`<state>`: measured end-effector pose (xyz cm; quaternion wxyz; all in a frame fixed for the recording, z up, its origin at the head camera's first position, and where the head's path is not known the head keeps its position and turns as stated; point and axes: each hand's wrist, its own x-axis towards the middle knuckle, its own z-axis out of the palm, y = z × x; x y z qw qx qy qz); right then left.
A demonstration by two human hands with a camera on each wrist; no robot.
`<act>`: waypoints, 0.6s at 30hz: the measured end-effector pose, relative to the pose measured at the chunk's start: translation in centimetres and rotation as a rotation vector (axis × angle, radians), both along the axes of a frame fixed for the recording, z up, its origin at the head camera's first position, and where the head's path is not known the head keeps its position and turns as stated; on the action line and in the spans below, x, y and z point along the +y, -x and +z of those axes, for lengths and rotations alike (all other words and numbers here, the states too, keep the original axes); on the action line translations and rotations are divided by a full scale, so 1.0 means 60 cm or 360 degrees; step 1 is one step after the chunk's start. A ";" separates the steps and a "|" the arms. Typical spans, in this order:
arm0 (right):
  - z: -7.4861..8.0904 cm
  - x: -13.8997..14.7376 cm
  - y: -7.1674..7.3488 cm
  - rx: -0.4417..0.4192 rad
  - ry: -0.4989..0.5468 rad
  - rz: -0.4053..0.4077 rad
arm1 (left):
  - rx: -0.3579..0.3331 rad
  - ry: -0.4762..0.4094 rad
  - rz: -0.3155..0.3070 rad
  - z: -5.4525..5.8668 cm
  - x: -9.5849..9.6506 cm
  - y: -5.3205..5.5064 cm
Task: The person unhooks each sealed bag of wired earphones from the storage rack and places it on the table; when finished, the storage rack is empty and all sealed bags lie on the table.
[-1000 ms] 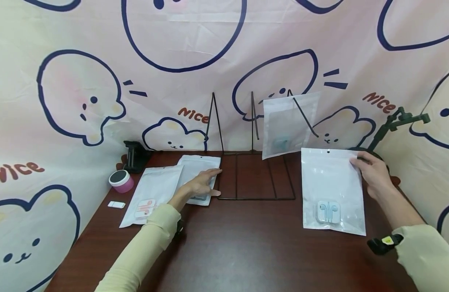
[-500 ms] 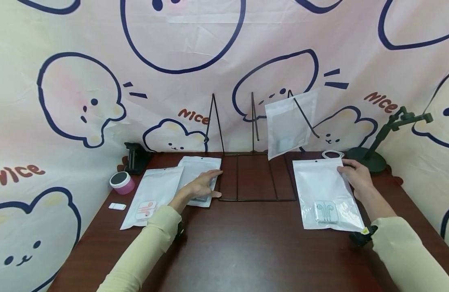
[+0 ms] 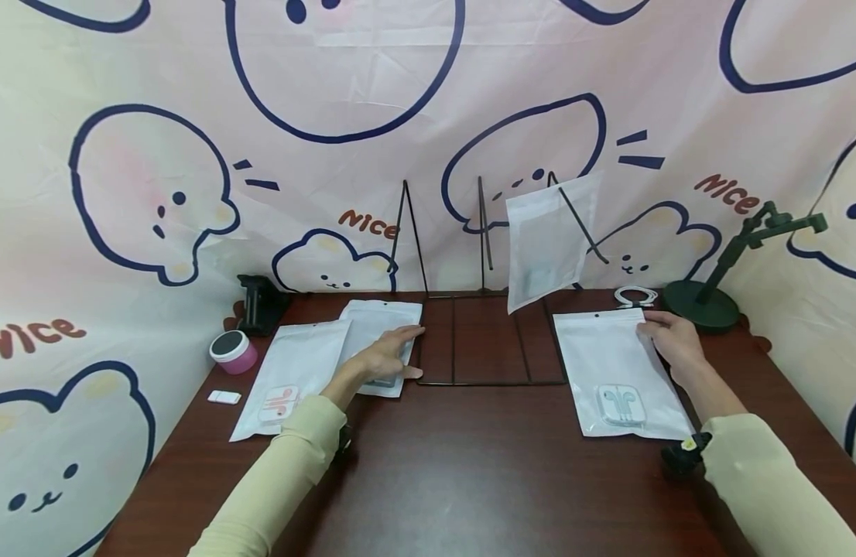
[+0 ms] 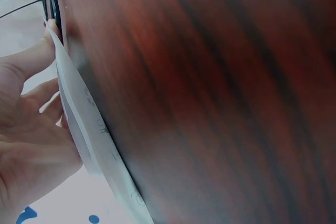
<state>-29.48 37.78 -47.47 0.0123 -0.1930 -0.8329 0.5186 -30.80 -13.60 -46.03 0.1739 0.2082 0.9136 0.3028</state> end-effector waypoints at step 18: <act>0.043 -0.034 -0.008 0.0176 -0.0142 0.0039 | -0.0009 0.0000 0.0022 0.001 0.000 -0.006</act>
